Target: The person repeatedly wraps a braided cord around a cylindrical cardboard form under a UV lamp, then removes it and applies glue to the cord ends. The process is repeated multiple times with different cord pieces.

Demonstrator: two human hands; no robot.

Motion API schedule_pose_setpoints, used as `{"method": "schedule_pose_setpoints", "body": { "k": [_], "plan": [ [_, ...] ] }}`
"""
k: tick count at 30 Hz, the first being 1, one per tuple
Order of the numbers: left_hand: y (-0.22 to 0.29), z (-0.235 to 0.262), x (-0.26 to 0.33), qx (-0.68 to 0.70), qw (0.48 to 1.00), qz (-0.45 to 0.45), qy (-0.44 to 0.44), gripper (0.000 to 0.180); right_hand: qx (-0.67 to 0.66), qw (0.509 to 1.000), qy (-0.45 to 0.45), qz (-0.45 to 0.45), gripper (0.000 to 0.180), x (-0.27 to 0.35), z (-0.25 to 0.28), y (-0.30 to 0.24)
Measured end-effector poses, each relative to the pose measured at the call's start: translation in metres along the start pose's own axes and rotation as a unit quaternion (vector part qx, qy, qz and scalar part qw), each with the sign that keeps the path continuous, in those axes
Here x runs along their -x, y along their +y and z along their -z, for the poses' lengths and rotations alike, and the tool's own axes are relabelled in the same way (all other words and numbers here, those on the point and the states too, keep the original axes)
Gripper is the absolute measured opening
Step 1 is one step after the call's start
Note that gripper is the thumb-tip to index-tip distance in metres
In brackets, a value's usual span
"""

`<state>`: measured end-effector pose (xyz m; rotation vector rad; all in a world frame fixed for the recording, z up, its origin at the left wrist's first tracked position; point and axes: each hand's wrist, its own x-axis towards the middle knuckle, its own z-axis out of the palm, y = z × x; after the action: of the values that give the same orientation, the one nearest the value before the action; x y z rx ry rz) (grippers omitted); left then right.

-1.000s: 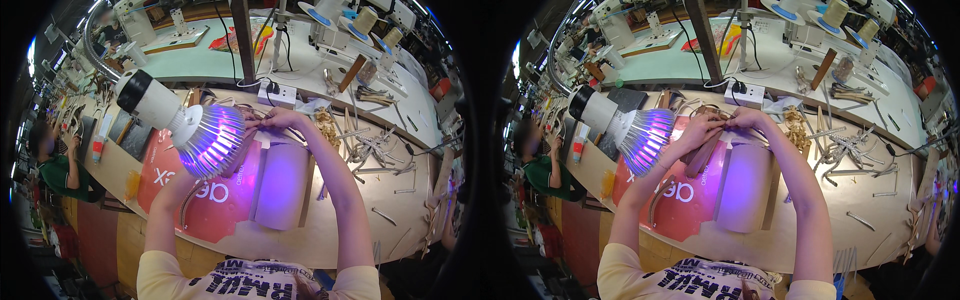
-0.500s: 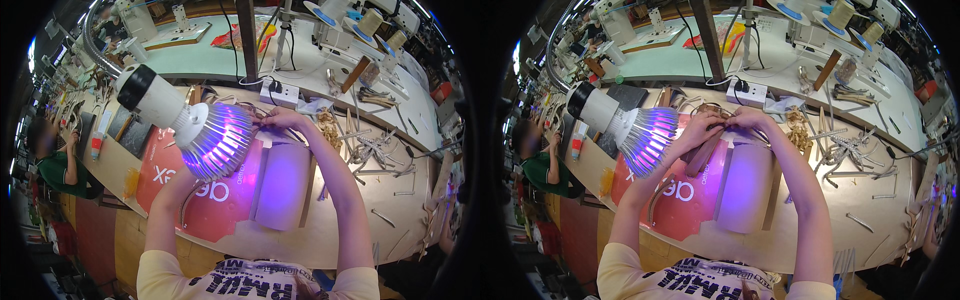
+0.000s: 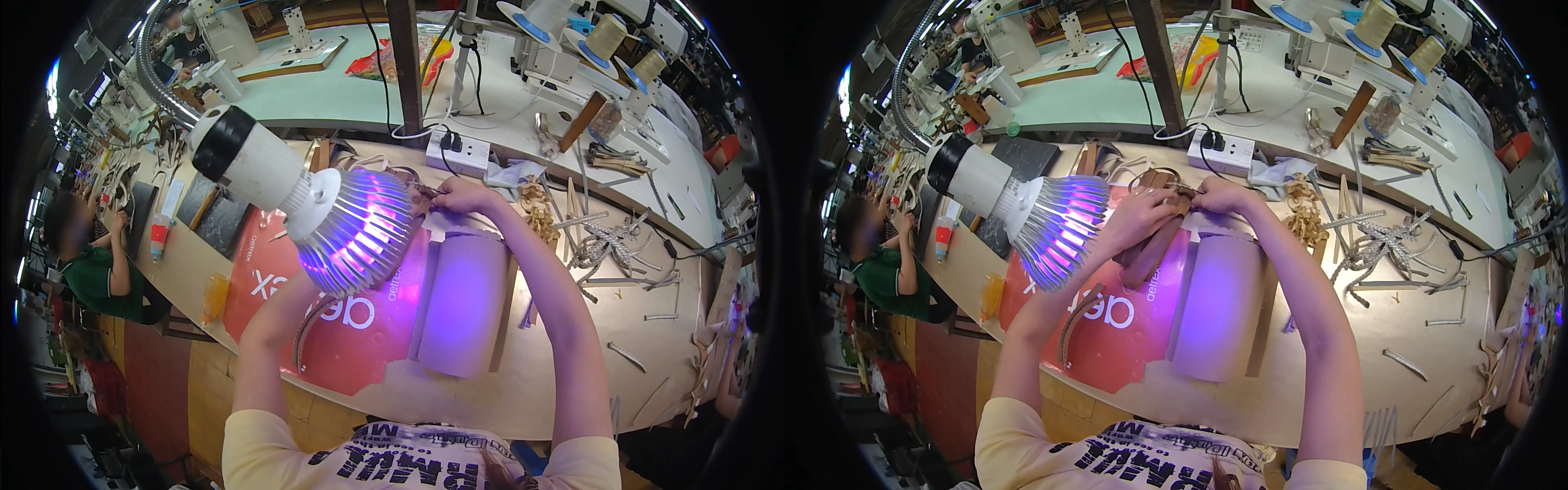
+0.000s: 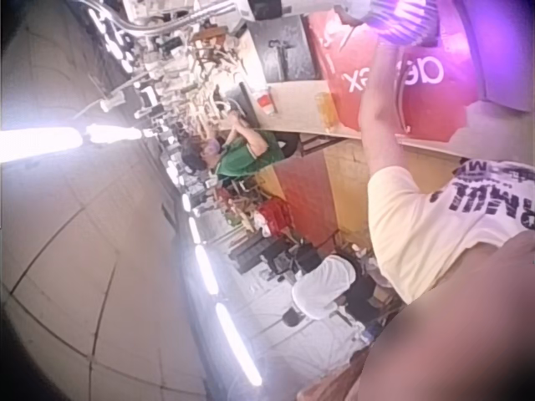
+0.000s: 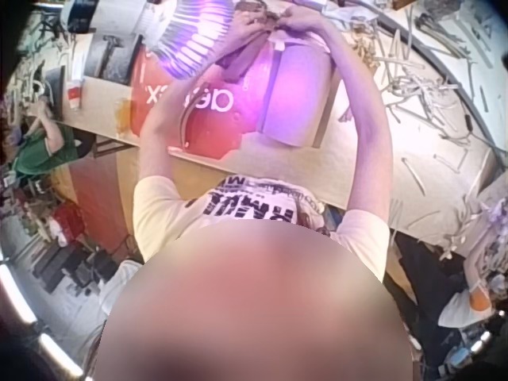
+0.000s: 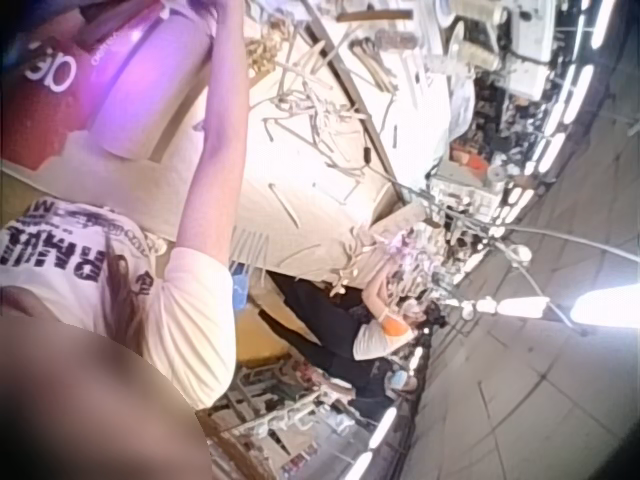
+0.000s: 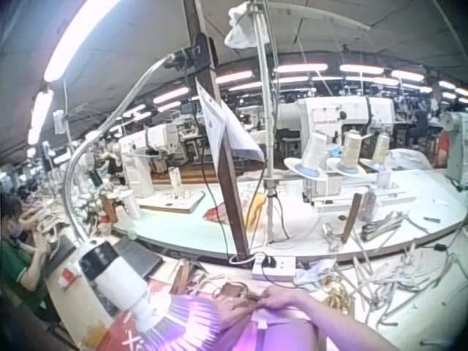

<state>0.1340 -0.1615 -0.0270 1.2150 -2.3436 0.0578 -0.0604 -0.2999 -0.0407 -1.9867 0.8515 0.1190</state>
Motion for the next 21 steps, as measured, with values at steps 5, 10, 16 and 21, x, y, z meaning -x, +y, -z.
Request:
{"method": "schedule_pose_setpoints", "body": {
  "k": [5, 10, 16, 21],
  "plan": [
    [0.033, 0.059, 0.057, -0.025, 0.999, -0.023, -0.018, 0.023, 0.044, 0.999, 0.029, 0.006, 0.034, 0.002, -0.001, -0.005],
    [0.135, 0.162, 0.086, 0.09, 0.993, 0.079, 0.016, 0.022, 0.065, 0.997, 0.037, 0.003, 0.034, -0.001, -0.002, -0.006],
    [0.228, 0.254, 0.037, 0.348, 0.931, -0.067, 0.09, 0.017, 0.095, 0.995, 0.04, -0.001, 0.035, -0.004, -0.002, -0.007],
    [0.26, 0.245, 0.006, 0.174, 0.963, 0.062, -0.198, 0.011, 0.166, 0.954, 0.25, 0.005, 0.063, 0.027, 0.012, -0.025]
  ]
}}
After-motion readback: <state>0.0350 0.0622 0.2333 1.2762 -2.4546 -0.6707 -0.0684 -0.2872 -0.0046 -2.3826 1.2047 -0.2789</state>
